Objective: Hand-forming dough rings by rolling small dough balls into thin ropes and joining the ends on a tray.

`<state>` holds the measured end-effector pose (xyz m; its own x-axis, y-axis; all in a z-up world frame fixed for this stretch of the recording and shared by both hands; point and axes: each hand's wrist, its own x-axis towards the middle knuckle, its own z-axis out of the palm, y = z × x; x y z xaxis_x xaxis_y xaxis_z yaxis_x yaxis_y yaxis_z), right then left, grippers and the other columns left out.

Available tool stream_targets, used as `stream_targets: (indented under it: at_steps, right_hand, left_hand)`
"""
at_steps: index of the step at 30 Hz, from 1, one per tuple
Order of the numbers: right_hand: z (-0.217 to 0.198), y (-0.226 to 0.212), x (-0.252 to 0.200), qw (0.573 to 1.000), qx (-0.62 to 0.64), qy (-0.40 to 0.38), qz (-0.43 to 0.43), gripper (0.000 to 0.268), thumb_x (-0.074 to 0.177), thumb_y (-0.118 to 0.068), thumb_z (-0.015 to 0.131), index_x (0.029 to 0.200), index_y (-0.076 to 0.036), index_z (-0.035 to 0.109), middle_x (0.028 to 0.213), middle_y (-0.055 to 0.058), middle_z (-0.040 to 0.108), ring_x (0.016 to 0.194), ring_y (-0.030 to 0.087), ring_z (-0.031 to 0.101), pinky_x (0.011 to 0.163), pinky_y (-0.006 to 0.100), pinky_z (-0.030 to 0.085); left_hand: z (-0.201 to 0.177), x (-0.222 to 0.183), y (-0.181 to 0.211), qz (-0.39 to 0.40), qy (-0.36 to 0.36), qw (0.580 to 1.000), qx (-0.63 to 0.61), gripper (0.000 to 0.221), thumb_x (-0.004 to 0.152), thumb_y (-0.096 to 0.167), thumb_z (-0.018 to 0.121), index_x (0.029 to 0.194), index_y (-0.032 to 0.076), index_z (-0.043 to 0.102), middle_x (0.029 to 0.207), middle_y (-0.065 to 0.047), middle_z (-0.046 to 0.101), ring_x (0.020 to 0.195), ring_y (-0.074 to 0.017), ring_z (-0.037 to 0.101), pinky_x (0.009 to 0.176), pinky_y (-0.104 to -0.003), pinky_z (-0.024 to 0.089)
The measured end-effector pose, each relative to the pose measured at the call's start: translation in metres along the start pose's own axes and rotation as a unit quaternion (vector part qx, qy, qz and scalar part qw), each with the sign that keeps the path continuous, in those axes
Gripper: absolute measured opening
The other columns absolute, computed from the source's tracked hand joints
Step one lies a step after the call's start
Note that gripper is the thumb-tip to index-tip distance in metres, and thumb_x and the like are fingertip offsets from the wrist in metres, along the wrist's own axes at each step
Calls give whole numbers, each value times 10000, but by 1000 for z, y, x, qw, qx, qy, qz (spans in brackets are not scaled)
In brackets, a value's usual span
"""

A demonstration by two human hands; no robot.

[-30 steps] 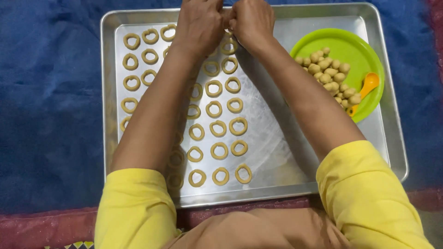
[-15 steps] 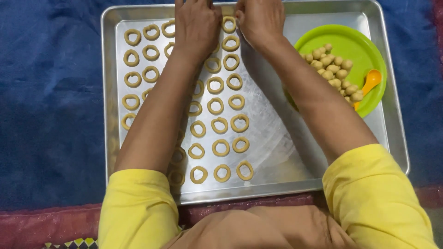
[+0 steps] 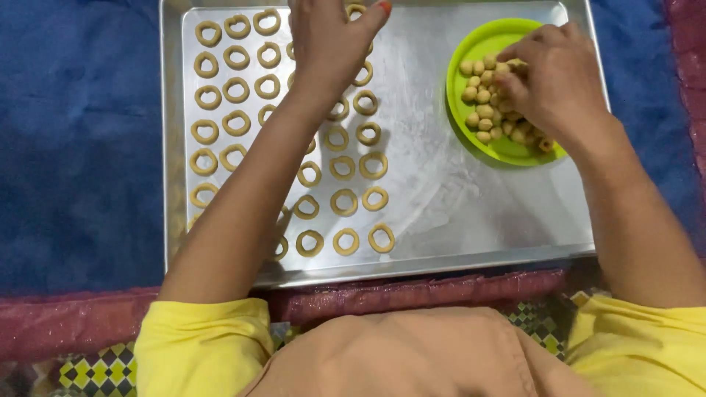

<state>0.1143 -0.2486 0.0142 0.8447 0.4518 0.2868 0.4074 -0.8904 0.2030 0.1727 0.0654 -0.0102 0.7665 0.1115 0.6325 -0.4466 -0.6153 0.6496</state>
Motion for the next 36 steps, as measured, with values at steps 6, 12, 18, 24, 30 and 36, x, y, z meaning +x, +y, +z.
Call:
stream_targets:
  at_steps: [6,12,18,24,30,36]
  right_hand:
    - [-11,-15,-34,996,57,67,-35,294,884,-60,837,1176,-80,812,1181,95,693,1115,305,560,1013,406,500]
    - [-2,-40,-37,980,-70,117,-143,254,818,-206,822,1069,-246,812,1184,-126,770,1124,158,617,1071,342,454]
    - [11,-30,-44,981,-13,155,-115,292,758,-66,824,1031,-167,806,1046,-54,741,1023,204,606,1006,345,495]
    - [6,-37,-42,984,68,149,-65,283,817,-51,866,1068,-128,762,1046,20,694,1068,271,562,1031,421,391]
    - [-58,-112,-44,921,331,203,-26,273,892,-23,823,1149,6,732,1127,139,702,1112,318,591,1011,444,478]
    - [-31,-150,-66,942,206,218,-148,824,963,-680,318,1351,-66,708,1434,76,653,1425,385,447,1234,552,9]
  left_hand:
    - [-31,-33,67,-156,-23,882,-443,374,867,231,733,1157,7,660,1147,-135,735,1066,-266,696,976,-393,548]
    - [-23,-79,101,-350,-66,736,-576,583,855,350,692,1379,125,570,1383,-91,540,1214,-229,505,1016,-461,329]
    - [-15,-103,106,-470,-85,590,-651,582,875,359,607,1386,85,558,1267,-72,567,1116,-213,511,964,-380,342]
    - [-8,-112,104,-466,-96,573,-667,586,894,412,581,1388,97,558,1319,-80,568,1177,-216,514,1014,-392,322]
    - [-21,-107,123,-396,-144,534,-733,1011,821,745,351,1620,141,213,1659,-187,254,1521,-324,254,1182,-494,178]
    - [-40,-118,123,-388,-120,451,-795,981,865,811,269,1641,219,169,1684,-154,214,1601,-293,74,1257,-503,36]
